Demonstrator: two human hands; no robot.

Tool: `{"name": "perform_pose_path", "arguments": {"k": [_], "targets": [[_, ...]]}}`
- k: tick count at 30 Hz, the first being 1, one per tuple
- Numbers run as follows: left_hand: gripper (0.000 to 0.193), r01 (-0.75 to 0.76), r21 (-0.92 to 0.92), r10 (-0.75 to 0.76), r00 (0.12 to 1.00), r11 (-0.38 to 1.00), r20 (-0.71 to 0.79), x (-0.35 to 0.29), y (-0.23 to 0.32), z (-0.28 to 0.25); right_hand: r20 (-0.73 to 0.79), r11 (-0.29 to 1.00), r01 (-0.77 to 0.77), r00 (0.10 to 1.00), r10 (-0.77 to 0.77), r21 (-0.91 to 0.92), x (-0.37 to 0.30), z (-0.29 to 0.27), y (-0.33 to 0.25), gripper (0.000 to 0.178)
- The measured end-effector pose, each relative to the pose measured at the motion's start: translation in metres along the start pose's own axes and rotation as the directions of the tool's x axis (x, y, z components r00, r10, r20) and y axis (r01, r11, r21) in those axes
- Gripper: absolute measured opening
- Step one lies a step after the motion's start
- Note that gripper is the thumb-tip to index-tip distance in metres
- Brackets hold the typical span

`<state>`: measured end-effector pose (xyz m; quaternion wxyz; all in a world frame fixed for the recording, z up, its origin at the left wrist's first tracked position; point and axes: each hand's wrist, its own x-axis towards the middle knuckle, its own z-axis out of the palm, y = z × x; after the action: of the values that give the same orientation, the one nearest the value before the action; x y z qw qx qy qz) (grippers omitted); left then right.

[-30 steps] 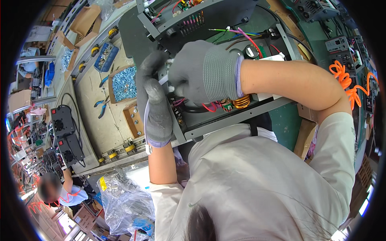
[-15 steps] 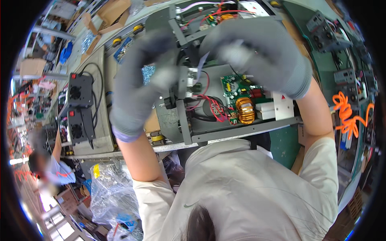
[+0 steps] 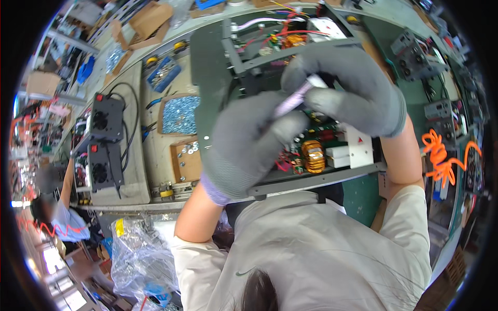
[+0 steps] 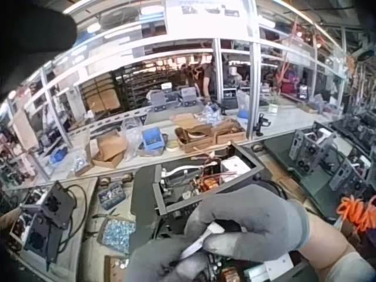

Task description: Assembling and wiring industrial power inverter units at a factory workbench.

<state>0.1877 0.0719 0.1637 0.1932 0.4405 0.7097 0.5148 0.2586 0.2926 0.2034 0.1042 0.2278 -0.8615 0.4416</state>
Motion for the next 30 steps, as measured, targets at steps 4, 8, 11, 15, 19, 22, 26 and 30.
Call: {"name": "perform_pose_path", "arguments": {"k": [4,8,11,15,19,22,26,30], "targets": [[0.034,0.046,-0.039,-0.050,0.992,0.998,-0.115,0.007,0.003,0.004,-0.037,0.994,0.034,0.999,-0.038,-0.100,-0.010,-0.006,0.007,0.019],[0.033,0.033,0.160,-0.002,0.981,0.987,-0.192,0.010,0.029,0.006,-0.097,0.983,0.069,0.992,-0.086,-0.169,-0.018,-0.003,0.006,0.025],[0.043,0.092,0.277,-0.074,0.994,0.957,-0.077,0.011,0.043,-0.001,-0.123,0.973,0.003,0.992,-0.032,-0.231,-0.023,0.004,-0.013,0.040],[0.021,0.074,0.359,-0.079,0.997,0.930,0.000,0.014,0.042,0.000,-0.138,0.966,-0.192,0.976,0.169,-0.175,-0.040,0.012,-0.025,0.066],[0.017,0.216,0.458,-0.258,0.966,0.862,0.032,0.006,0.021,0.014,-0.427,0.924,-0.373,0.852,0.303,-0.089,-0.057,0.012,-0.033,0.049],[0.019,0.009,0.795,-0.122,0.989,0.607,0.082,0.002,0.012,0.030,-0.510,0.909,-0.415,0.777,0.371,0.029,-0.076,0.005,-0.051,0.044],[0.026,-0.133,0.897,-0.141,0.968,0.422,0.210,-0.004,0.008,0.035,-0.551,0.849,-0.499,0.665,0.505,0.175,-0.089,0.015,-0.060,0.038],[0.029,-0.037,0.904,-0.254,0.954,0.425,0.159,-0.006,0.010,0.039,-0.537,0.866,-0.458,0.689,0.487,0.199,-0.101,0.018,-0.051,0.039]]}}
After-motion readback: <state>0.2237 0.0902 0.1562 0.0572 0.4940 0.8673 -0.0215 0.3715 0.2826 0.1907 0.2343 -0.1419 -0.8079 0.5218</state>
